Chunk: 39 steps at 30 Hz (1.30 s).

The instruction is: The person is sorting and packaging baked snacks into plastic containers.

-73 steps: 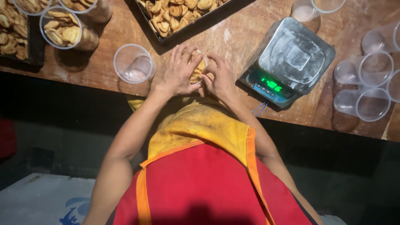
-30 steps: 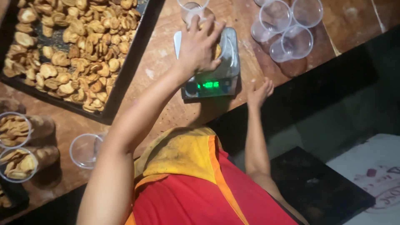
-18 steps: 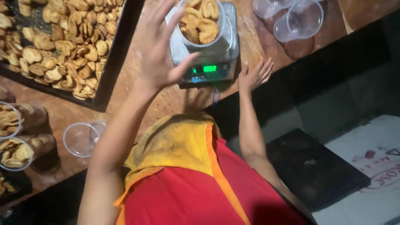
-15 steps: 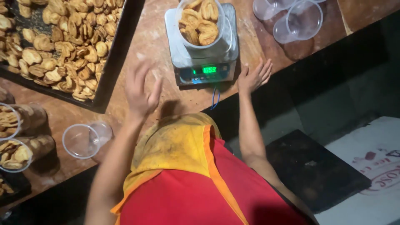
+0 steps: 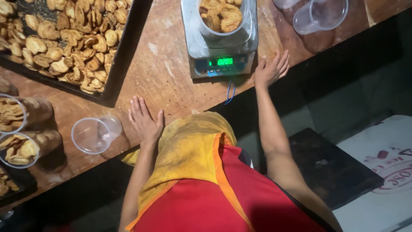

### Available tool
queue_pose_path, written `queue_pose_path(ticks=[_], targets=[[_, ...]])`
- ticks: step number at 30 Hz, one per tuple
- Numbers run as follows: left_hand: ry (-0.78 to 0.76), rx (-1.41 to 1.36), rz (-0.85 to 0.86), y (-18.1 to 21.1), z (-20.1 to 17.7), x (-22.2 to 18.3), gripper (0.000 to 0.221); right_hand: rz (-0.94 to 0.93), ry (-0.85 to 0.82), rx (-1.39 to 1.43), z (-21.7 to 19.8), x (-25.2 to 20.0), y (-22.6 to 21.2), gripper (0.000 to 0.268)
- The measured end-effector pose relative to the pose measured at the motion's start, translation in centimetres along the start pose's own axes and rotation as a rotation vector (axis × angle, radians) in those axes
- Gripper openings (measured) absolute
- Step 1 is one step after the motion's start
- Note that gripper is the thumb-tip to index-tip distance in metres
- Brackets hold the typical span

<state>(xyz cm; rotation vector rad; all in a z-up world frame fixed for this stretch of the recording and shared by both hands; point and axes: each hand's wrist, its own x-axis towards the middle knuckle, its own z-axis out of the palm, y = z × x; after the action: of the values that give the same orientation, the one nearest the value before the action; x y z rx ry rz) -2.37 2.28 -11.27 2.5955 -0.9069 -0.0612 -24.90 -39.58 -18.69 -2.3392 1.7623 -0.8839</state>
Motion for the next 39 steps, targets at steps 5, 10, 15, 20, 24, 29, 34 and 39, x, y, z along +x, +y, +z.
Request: queue_pose_path(ticks=[5,10,15,20,24,29,34,39], targets=[[-0.083,-0.015,0.028,0.2,-0.5,0.3,0.094,0.003,0.030,0.021,0.4,-0.2,0.6,0.050],[-0.065,-0.010,0.033,-0.3,-0.1,0.0,0.093,0.163,-0.028,0.223,4.4,0.9,5.9,0.042],[0.012,-0.034,0.005,-0.9,1.3,0.0,0.092,-0.103,-0.058,0.816,-10.3,7.9,-8.7,0.074],[0.047,0.005,0.046,-1.6,2.3,0.0,0.093,-1.003,-0.310,0.296,-15.9,12.9,-23.2,0.119],[0.115,0.000,-0.099,-1.9,1.7,-0.2,0.092,-1.096,-0.415,0.152,-11.9,13.5,-26.3,0.102],[0.104,-0.050,-0.062,-1.4,1.0,0.1,0.080,-1.030,-0.303,0.046,-9.5,13.5,-27.6,0.093],[0.149,-0.087,-0.077,-0.8,1.3,-0.5,0.076,-1.167,-0.416,0.275,-14.2,8.2,-32.2,0.077],[0.224,-0.091,-0.041,-1.4,2.3,-0.8,0.071,-1.282,-0.590,0.639,-17.7,0.2,-42.0,0.077]])
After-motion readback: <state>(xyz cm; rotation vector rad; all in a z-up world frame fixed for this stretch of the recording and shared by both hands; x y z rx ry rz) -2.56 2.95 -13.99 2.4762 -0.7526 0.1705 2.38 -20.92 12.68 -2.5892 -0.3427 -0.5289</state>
